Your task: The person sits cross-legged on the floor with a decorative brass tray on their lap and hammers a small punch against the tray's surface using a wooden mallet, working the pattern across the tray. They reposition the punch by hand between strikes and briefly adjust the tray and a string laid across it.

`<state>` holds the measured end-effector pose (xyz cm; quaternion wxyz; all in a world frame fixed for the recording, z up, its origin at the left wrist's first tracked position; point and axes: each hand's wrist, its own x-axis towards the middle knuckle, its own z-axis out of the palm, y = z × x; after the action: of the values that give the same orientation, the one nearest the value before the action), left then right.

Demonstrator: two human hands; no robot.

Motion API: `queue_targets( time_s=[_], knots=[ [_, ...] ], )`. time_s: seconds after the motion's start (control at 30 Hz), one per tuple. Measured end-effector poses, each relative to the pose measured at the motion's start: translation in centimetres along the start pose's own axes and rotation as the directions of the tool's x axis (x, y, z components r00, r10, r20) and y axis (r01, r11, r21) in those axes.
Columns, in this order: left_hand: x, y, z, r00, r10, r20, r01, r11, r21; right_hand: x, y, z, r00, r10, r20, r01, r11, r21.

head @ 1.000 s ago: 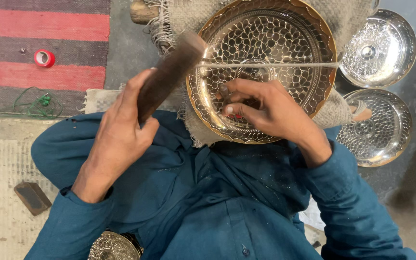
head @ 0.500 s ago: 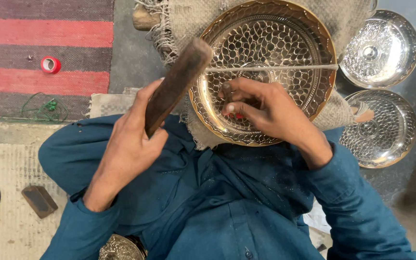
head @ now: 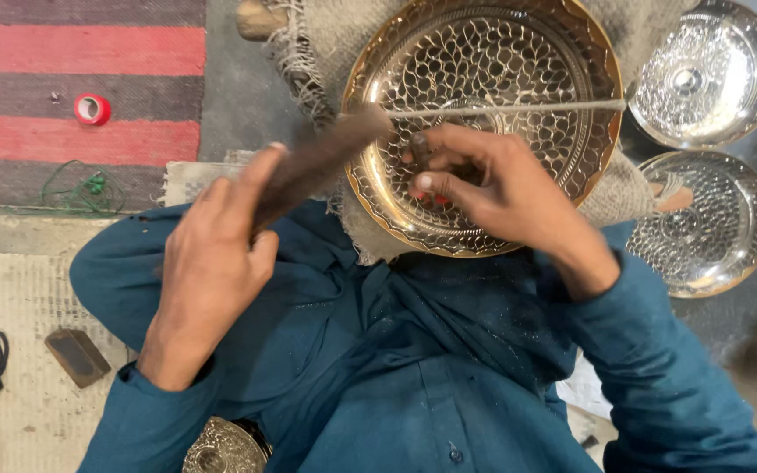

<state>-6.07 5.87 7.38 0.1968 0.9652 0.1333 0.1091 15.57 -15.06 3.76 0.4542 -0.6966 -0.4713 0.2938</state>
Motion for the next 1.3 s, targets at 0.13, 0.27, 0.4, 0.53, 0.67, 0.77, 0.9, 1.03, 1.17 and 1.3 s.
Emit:
queue_targets(
  time_s=[0.13, 0.27, 0.4, 0.53, 0.67, 0.77, 0.9, 1.03, 1.17, 1.3],
  knots=[
    [-1.2, 0.4, 1.1, 0.943, -0.302, 0.138, 0.332, 0.847, -0.415, -0.2, 0.1, -0.7, 0.994, -0.087, 0.063, 0.091, 0.994, -0.06],
    [-2.1, 0.6, 2.9, 0.949, -0.27, 0.161, 0.314, 0.825, -0.469, -0.1, 0.2, -0.7, 0.995, -0.077, 0.065, 0.085, 0.988, -0.131],
    [-2.3, 0.2, 3.2, 0.955, -0.254, 0.153, 0.297, 0.826, -0.48, 0.1, 0.4, -0.6, 0.997, -0.044, 0.061, 0.053, 0.986, -0.156],
    [-1.9, 0.2, 2.6, 0.996, -0.092, 0.01, 0.091, 0.944, -0.316, 0.1, 0.8, -0.6, 0.997, 0.037, 0.069, -0.024, 0.983, -0.182],
    [-1.0, 0.7, 2.4, 0.964, -0.263, 0.047, 0.262, 0.892, -0.369, 0.0, 1.0, -0.6, 0.986, -0.157, 0.049, 0.163, 0.97, -0.18],
    [-0.7, 1.2, 2.2, 0.913, -0.381, 0.146, 0.404, 0.8, -0.444, 0.0, 1.0, -0.5, 0.997, -0.05, 0.054, 0.059, 0.984, -0.171],
    [-0.5, 1.1, 1.7, 0.999, -0.049, -0.018, 0.042, 0.958, -0.284, -0.1, 0.6, -0.6, 0.998, 0.029, 0.064, -0.019, 0.989, -0.149],
    [-0.7, 1.2, 1.6, 0.952, -0.227, 0.204, 0.213, 0.973, 0.091, 0.0, 0.5, -0.5, 0.996, 0.044, 0.084, -0.031, 0.987, -0.158],
    [-0.7, 1.0, 1.7, 0.997, -0.073, -0.007, 0.071, 0.983, -0.172, 0.0, 0.6, -0.6, 0.997, -0.034, 0.063, 0.042, 0.99, -0.132],
    [-0.5, 0.9, 1.8, 0.997, -0.069, -0.033, 0.062, 0.981, -0.186, 0.1, 0.6, -0.7, 0.997, 0.003, 0.072, 0.009, 0.985, -0.172]
  ],
)
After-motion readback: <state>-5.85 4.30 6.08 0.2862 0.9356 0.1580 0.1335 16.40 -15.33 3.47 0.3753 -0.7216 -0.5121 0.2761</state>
